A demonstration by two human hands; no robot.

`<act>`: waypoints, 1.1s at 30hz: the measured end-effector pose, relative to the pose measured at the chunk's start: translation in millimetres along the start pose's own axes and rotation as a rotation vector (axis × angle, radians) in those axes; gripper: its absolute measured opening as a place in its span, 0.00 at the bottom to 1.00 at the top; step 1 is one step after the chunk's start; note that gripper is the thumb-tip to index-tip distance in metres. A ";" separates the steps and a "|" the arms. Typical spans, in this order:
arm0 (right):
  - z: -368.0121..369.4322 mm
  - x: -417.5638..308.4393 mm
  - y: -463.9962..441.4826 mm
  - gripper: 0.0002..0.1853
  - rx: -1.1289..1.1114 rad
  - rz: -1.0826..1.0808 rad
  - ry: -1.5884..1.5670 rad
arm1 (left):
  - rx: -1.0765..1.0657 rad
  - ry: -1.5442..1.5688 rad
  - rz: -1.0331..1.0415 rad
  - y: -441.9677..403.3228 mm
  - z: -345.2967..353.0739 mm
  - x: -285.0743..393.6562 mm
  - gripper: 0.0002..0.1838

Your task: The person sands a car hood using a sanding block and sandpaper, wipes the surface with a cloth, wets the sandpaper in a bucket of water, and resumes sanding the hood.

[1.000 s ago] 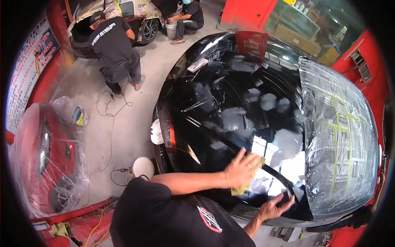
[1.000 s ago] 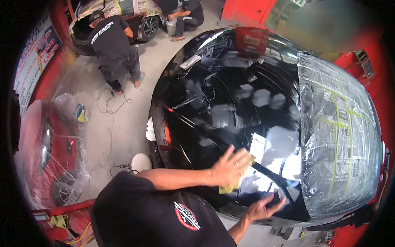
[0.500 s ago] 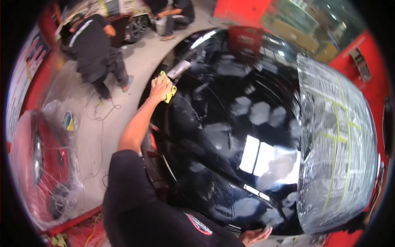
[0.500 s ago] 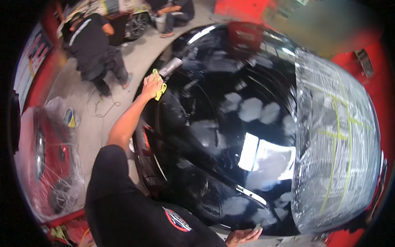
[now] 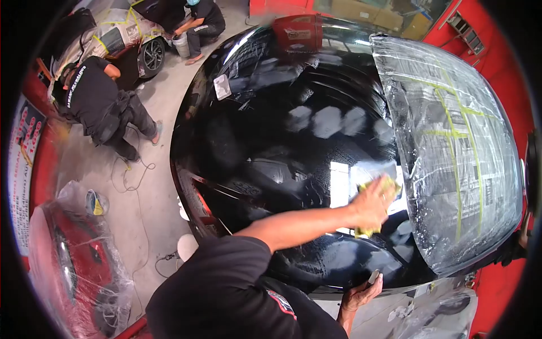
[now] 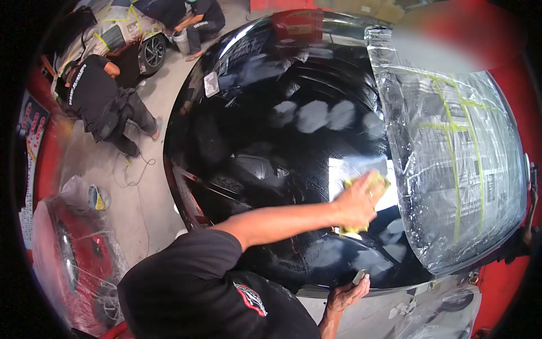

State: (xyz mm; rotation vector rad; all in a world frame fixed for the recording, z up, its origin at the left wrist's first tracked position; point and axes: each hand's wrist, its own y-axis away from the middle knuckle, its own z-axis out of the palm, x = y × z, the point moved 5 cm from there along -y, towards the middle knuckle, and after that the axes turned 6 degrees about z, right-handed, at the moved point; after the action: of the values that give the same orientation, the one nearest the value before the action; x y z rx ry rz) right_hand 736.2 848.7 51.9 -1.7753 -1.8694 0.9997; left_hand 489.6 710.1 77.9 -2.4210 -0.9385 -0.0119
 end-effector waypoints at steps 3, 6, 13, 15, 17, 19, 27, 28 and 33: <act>-2.0 0.3 -2.8 0.24 -0.035 -0.021 -0.014 | 0.064 0.190 0.013 11.7 15.8 44.9 0.35; -2.3 8.5 -5.4 0.25 -0.084 0.040 -0.033 | 0.099 0.088 -0.047 61.7 -14.8 16.8 0.34; 8.6 38.4 -17.4 0.27 0.199 0.450 -0.233 | 0.035 -0.575 -0.939 367.5 -166.0 -222.0 0.27; 16.6 18.9 -31.1 0.26 0.079 0.373 -0.096 | 0.314 -0.334 -1.051 459.7 -163.9 -260.7 0.30; 22.3 10.7 -49.4 0.26 0.005 0.287 -0.039 | 0.158 -0.422 -1.002 469.8 -155.2 -246.3 0.30; 18.2 -20.8 -76.4 0.26 -0.150 0.305 -0.421 | 0.104 -0.574 -0.812 465.4 -127.4 -207.8 0.28; -107.8 -206.6 -243.8 0.16 -1.026 -1.045 -1.873 | 0.144 -0.114 -0.322 266.7 -109.0 13.3 0.26; -117.6 -212.9 -251.7 0.16 -1.052 -1.081 -1.900 | 0.257 -0.013 -0.330 261.4 -100.9 33.7 0.25; -21.3 -140.7 -215.8 0.24 -0.932 -0.121 -1.660 | 0.103 0.054 -0.197 231.2 -90.5 52.4 0.28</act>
State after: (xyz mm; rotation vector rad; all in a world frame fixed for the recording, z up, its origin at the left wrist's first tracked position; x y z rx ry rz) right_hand 617.8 727.4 247.2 -0.8420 -3.8037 2.0850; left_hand 690.6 557.1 54.4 -2.2157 -1.1213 -0.0974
